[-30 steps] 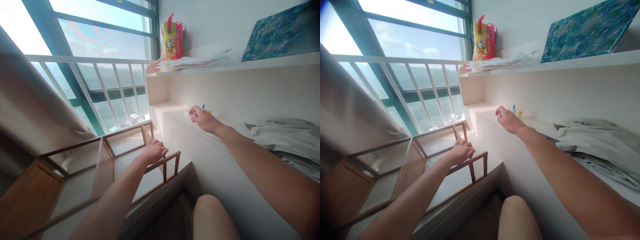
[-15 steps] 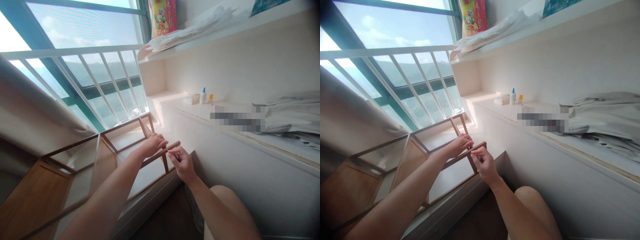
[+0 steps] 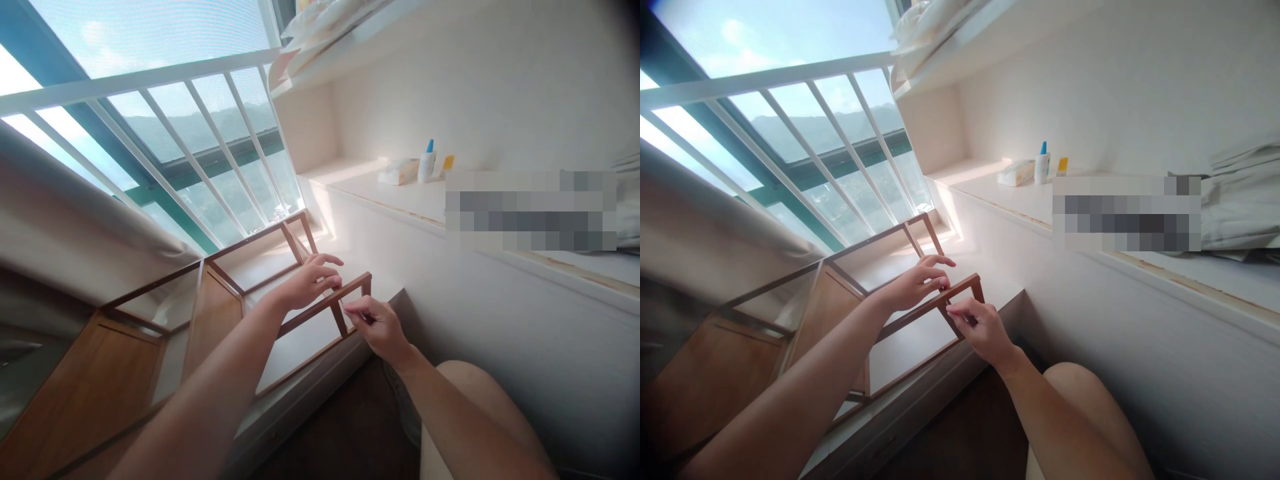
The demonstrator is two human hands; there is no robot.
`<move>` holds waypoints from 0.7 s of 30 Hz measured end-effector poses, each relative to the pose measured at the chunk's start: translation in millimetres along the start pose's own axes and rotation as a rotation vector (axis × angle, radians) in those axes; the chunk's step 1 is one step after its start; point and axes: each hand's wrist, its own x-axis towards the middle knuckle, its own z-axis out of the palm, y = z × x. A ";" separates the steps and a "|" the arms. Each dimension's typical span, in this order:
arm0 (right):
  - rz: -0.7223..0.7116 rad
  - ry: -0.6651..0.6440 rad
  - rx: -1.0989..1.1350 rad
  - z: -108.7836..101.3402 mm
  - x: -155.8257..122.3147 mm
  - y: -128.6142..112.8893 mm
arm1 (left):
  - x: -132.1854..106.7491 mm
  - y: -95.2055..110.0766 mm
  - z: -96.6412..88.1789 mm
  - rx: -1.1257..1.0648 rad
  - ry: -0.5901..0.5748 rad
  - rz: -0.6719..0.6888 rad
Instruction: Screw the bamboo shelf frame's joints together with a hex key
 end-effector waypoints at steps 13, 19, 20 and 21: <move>0.134 0.047 0.235 6.6 13.1 -1.1 | 1.6 -2.4 1.4 -0.039 0.002 0.012; 0.317 0.113 0.567 15.8 9.8 1.2 | 2.8 -2.7 1.1 -0.051 -0.003 0.021; 0.354 0.121 0.615 17.7 8.8 1.9 | 2.8 -3.0 1.3 -0.052 -0.004 0.022; 0.384 0.127 0.649 19.5 7.9 2.2 | 2.7 -3.3 1.5 -0.052 -0.005 0.022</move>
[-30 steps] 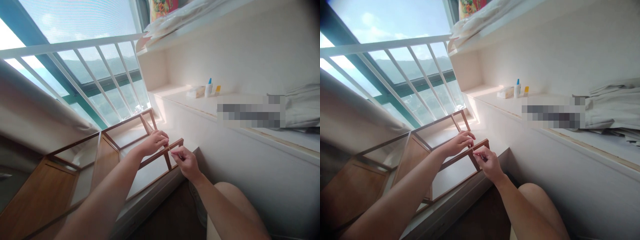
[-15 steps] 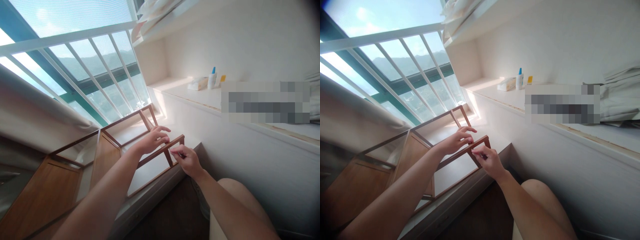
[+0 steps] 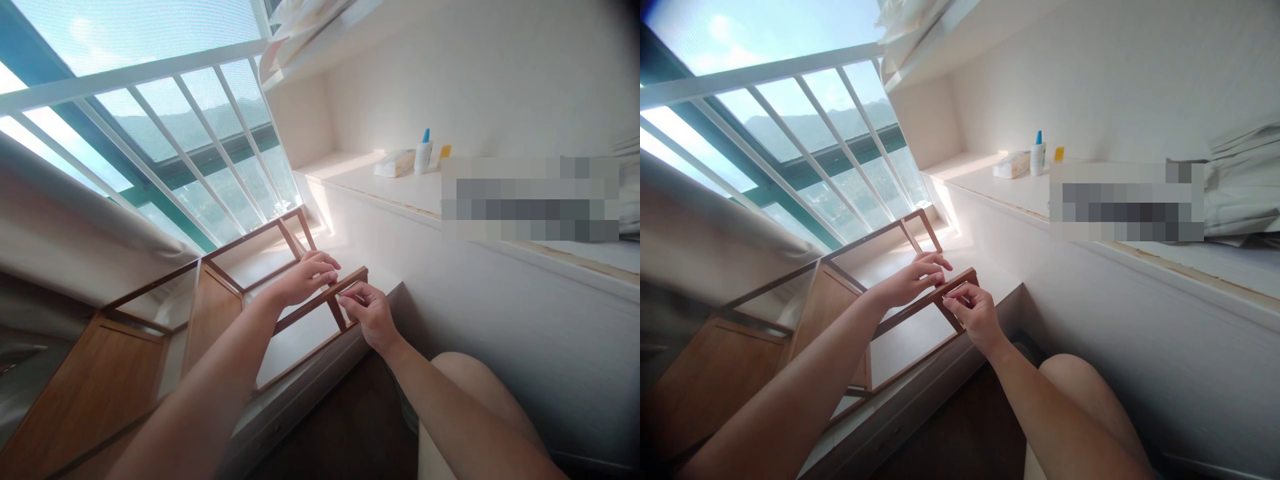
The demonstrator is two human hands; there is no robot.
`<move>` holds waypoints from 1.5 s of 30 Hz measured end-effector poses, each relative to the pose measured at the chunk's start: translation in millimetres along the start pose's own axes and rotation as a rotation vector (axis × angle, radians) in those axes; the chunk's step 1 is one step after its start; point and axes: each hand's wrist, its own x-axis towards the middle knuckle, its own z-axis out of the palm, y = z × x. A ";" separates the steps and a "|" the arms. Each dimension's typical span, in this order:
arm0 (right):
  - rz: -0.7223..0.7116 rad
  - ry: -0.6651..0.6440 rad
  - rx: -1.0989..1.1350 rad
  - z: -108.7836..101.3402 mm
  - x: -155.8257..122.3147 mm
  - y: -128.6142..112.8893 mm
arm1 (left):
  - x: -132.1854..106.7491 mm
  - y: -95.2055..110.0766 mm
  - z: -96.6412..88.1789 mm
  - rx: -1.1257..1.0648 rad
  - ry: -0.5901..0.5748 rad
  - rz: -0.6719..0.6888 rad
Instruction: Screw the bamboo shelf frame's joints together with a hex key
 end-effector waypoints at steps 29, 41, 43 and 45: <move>-0.053 -0.079 -0.304 5.9 -4.1 -22.7 | 2.0 -1.8 4.9 0.090 -0.046 -0.015; -0.048 -0.067 -0.379 3.0 -2.7 -24.2 | 0.9 11.8 -4.1 0.112 -0.126 0.002; -0.040 -0.082 -0.370 1.4 -2.5 -23.8 | 1.3 13.2 -4.3 0.102 -0.124 0.001; -0.034 -0.087 -0.370 -0.5 -2.2 -22.4 | 1.7 14.3 -4.5 0.094 -0.123 -0.008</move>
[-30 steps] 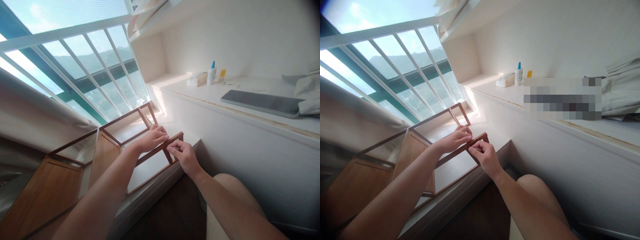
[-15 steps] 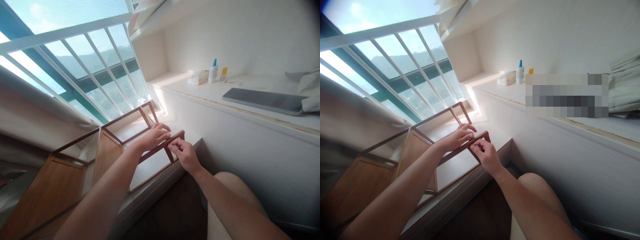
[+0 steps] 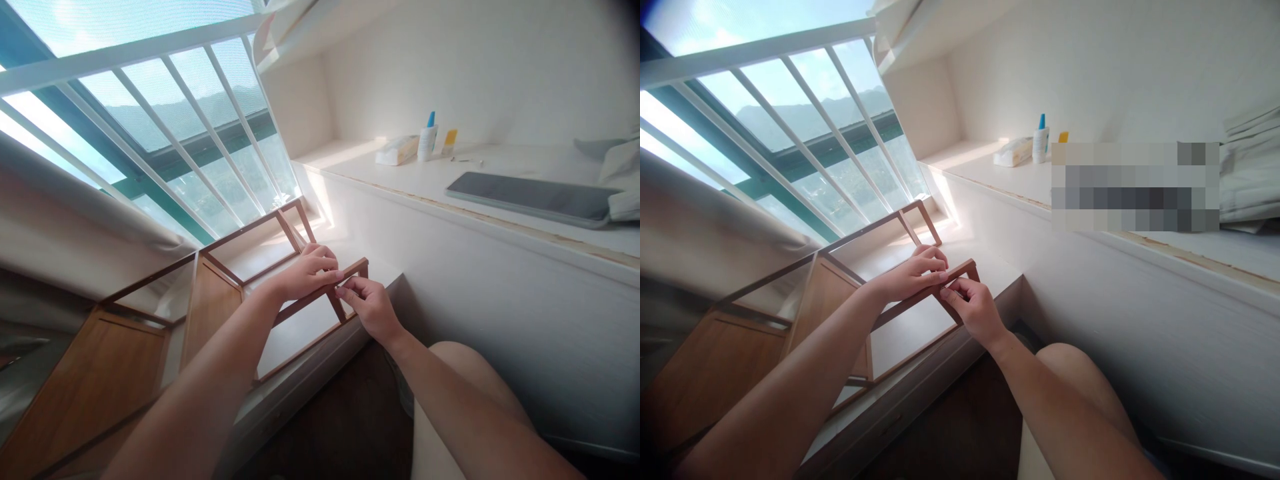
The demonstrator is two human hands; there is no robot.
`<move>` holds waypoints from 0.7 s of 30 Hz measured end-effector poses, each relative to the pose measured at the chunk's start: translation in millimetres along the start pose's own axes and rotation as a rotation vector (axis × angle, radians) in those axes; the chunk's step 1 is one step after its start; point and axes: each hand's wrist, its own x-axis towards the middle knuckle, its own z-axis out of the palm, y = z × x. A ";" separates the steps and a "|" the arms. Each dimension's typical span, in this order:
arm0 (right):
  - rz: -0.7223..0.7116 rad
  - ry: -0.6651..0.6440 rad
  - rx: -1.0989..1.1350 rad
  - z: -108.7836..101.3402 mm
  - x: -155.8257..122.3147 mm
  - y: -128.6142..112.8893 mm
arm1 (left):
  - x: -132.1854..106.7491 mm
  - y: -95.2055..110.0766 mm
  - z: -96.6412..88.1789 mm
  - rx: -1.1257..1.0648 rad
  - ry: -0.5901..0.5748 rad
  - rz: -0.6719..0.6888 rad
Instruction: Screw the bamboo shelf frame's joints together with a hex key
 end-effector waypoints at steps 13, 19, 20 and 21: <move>-0.121 0.043 -0.034 -5.4 -15.0 -1.6 | 0.0 -0.8 0.5 -0.015 -0.005 -0.010; -0.191 0.055 -0.130 -13.0 -23.6 -6.1 | 0.7 3.8 -0.7 -0.025 -0.009 -0.047; -0.188 0.048 -0.132 -14.2 -23.5 -6.7 | 0.8 3.9 -0.7 -0.025 -0.008 -0.049; -0.193 0.036 -0.136 -15.3 -23.0 -7.3 | 0.9 3.8 -0.6 -0.025 -0.008 -0.049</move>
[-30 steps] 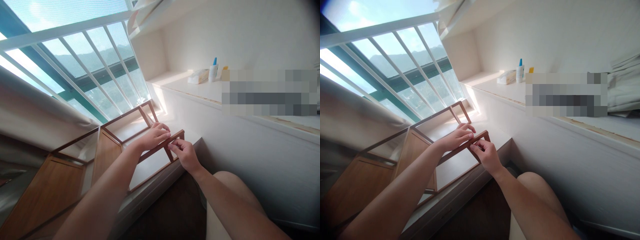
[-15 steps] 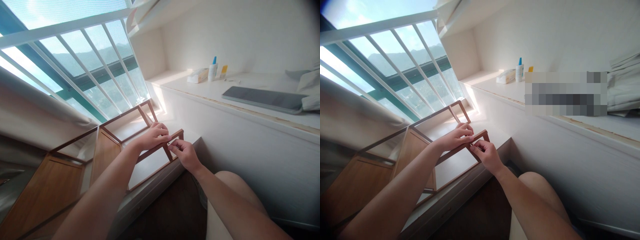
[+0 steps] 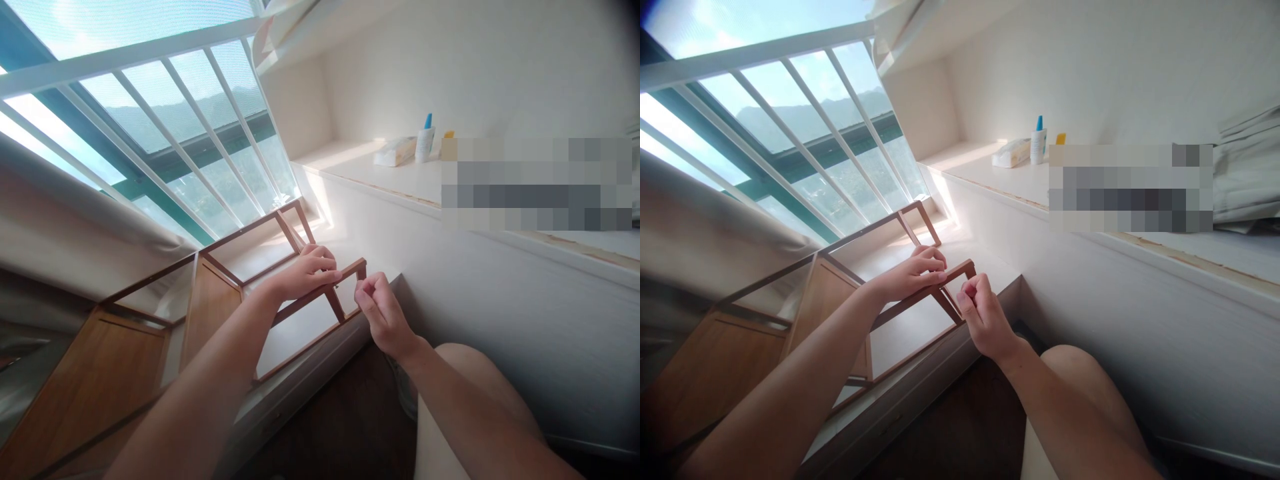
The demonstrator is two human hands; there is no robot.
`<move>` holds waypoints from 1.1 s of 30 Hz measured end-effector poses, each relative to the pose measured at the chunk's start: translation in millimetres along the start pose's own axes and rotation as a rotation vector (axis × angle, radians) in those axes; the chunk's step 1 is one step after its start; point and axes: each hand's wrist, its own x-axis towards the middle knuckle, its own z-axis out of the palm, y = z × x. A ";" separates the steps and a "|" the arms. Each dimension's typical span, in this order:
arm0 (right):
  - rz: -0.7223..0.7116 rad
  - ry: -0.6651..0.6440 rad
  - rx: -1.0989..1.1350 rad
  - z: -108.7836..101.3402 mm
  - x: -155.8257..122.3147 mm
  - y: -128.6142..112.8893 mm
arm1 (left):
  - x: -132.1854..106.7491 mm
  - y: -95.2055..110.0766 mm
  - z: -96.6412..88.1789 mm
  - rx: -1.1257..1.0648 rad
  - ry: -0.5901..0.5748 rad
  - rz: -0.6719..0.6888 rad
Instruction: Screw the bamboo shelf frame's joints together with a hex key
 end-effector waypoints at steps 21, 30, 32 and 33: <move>-0.306 0.034 -0.117 -18.0 -8.4 -5.2 | 0.5 -2.7 1.3 0.022 0.001 0.012; -0.212 -0.117 -0.146 -14.8 -13.5 -5.5 | 1.4 -7.7 3.1 0.027 0.012 0.039; -0.210 -0.151 -0.129 -13.6 -13.3 -6.6 | 1.5 -7.8 3.0 0.020 0.013 0.027; -0.207 -0.162 -0.119 -12.9 -13.2 -7.0 | 1.6 -7.9 2.9 0.018 0.011 0.024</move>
